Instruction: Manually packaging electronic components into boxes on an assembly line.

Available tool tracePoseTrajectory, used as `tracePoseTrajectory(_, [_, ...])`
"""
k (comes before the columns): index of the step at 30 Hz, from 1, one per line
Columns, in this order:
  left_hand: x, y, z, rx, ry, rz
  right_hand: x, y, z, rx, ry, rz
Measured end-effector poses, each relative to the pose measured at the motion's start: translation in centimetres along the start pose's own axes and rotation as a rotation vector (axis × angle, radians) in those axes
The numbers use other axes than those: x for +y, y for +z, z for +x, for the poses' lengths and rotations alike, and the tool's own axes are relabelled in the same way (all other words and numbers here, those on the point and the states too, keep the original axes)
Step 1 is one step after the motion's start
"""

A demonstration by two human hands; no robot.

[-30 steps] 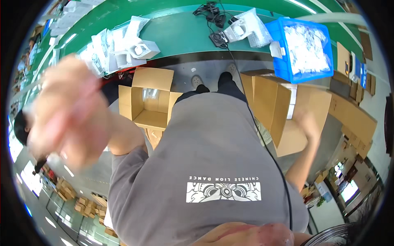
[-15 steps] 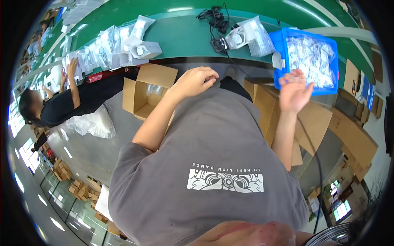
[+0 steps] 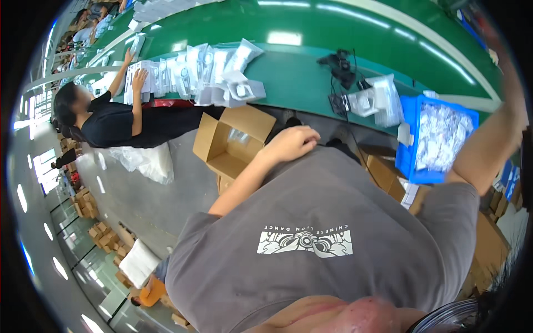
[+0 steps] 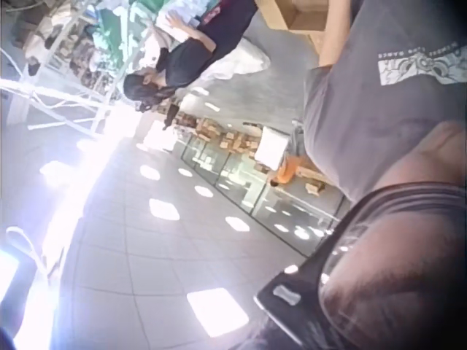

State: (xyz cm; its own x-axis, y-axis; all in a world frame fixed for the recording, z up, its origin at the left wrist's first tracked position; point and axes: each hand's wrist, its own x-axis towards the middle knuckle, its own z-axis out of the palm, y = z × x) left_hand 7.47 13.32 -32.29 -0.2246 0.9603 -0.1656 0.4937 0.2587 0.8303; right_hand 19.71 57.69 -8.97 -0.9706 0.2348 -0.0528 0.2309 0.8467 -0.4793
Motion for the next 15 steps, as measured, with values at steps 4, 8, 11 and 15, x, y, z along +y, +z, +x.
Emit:
tracePoseTrajectory(4, [-4.3,-4.4,-2.4,0.163,-0.131,-0.122,-7.7,17.2,3.4,-0.604,-0.098,0.296])
tracePoseTrajectory(8, [-8.9,-8.6,-5.8,0.333,-0.248,-0.171,-7.2,33.3,-7.0,-0.742,0.481,0.615])
tracePoseTrajectory(11, [-11.6,-10.8,-8.0,0.458,-0.296,-0.211,-5.5,40.2,-9.7,-0.578,0.180,0.316])
tracePoseTrajectory(15, [-13.9,-13.7,-9.8,0.826,-0.331,-0.259,-5.6,39.9,-2.5,-0.612,0.204,0.439])
